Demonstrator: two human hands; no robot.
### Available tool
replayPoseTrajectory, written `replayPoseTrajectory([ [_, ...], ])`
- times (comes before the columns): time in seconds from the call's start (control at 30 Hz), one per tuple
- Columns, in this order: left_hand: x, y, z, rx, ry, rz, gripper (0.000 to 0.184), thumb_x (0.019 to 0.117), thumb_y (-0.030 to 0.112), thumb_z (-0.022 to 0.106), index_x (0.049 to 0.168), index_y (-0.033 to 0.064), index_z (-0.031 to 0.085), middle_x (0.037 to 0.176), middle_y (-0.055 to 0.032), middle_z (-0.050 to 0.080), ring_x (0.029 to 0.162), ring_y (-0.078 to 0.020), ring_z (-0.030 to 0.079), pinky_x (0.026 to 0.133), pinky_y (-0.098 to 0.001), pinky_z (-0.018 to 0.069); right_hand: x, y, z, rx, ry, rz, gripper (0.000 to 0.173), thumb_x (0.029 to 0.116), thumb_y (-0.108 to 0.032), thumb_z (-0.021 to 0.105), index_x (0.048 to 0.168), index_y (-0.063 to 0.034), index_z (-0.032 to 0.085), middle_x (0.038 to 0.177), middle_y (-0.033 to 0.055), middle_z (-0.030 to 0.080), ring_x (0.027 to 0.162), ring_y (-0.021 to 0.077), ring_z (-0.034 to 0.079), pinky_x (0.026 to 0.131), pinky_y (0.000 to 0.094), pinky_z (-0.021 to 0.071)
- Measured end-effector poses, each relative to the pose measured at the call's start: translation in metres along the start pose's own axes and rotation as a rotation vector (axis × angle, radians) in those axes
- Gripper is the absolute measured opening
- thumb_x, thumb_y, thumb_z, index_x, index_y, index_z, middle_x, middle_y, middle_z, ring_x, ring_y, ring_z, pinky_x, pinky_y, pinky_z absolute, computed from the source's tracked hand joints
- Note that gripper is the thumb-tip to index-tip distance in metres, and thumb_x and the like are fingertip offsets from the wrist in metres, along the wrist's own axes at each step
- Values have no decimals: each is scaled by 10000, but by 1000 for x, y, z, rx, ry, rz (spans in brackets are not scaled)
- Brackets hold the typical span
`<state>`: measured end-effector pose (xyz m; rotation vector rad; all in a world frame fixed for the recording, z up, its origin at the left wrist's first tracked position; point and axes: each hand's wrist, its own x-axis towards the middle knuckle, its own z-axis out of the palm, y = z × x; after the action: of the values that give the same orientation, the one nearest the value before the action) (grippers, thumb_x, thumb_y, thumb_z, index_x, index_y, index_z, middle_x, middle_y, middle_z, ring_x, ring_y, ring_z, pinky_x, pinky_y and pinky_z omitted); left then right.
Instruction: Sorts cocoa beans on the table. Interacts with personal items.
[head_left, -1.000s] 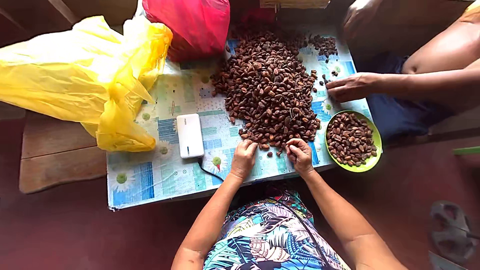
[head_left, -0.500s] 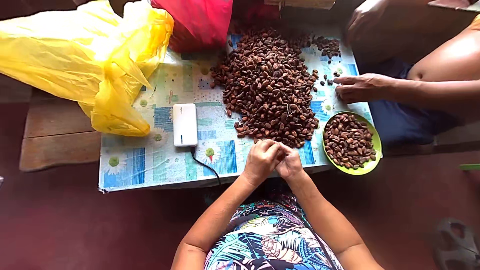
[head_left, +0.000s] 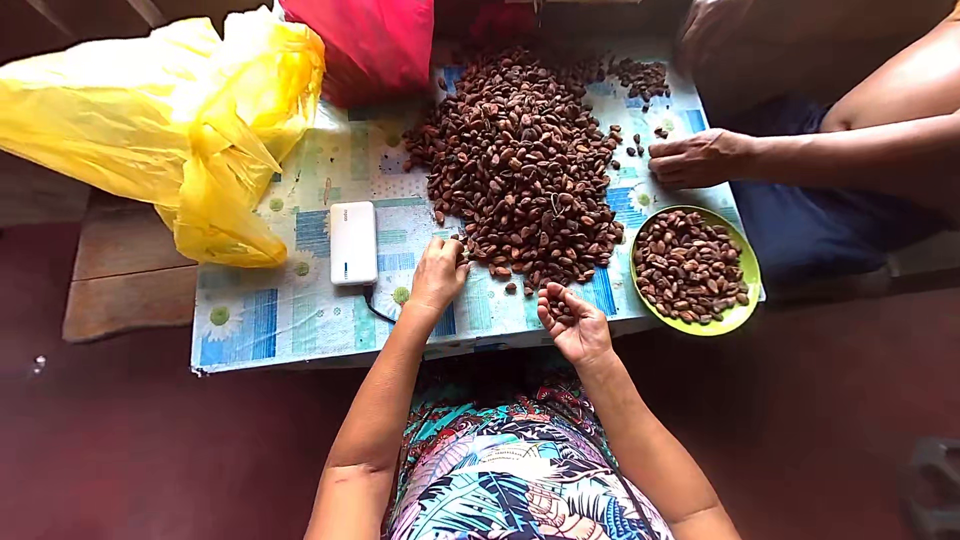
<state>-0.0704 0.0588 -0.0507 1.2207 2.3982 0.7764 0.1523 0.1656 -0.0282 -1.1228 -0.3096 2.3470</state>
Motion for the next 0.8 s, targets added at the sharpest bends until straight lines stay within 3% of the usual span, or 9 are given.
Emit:
replayPoseTrajectory([
  [0.17,-3,17,-18,176,-172,-263,264,1010,71,563,1236,-51,622,1244,-304,604,1142,-473,632,930,-629,517,-5,1,-1,1,-67,83,559,1112,-314,196,1140,-4,660,1021,156,742,941,269,745,854,387,611],
  [0.23,-9,15,-16,92,-87,-169,233,998,46,588,1183,-82,652,1164,-305,640,1106,-464,644,953,-612,512,-3,3,3,6,-110,118,597,1110,-355,163,1200,0,634,1088,173,733,1014,293,733,898,408,598],
  [0.33,-29,46,-6,-79,43,156,191,953,5,636,1100,-100,698,1051,-280,703,1012,-427,694,921,-565,552,-1,13,15,19,-117,166,598,1114,-380,149,1244,-4,597,1102,168,719,1018,286,726,907,412,593],
  [0.43,-47,88,10,-121,20,300,301,920,127,740,1184,-13,709,1079,-224,672,912,-366,693,776,-534,583,-3,24,30,92,-73,178,530,1111,-381,194,1130,-62,617,948,72,686,841,176,695,794,330,593],
  [0.47,-44,89,14,-128,34,315,341,916,164,752,1208,-6,704,1098,-225,665,913,-363,689,773,-533,580,-2,23,32,135,-65,165,515,1112,-368,211,1104,-59,623,927,69,690,821,169,696,781,321,592],
  [0.53,-28,76,18,-135,84,309,308,960,156,700,1205,-30,696,1145,-254,670,1002,-389,691,868,-545,575,-3,13,30,187,-36,125,477,1115,-319,254,1115,-26,630,959,107,709,837,206,720,802,341,613],
  [0.67,8,37,29,29,111,274,259,968,97,668,1196,-20,713,1240,-312,636,1180,-504,608,981,-641,495,-9,-42,11,158,-18,-61,408,1105,-264,287,1090,-48,633,948,97,722,827,191,738,763,298,622],
  [0.73,11,25,33,83,119,306,211,967,96,670,1130,-28,720,1209,-324,635,1136,-526,618,917,-666,508,-7,-79,0,57,-84,-294,421,1095,-199,245,1071,-54,639,938,75,733,850,172,739,792,292,618],
  [0.8,9,19,29,64,110,300,184,978,72,647,1094,-58,706,1180,-328,635,1126,-511,628,931,-645,519,3,-116,-10,-223,-81,-590,382,1077,-89,238,1095,-75,619,961,23,728,867,146,727,824,301,610],
])
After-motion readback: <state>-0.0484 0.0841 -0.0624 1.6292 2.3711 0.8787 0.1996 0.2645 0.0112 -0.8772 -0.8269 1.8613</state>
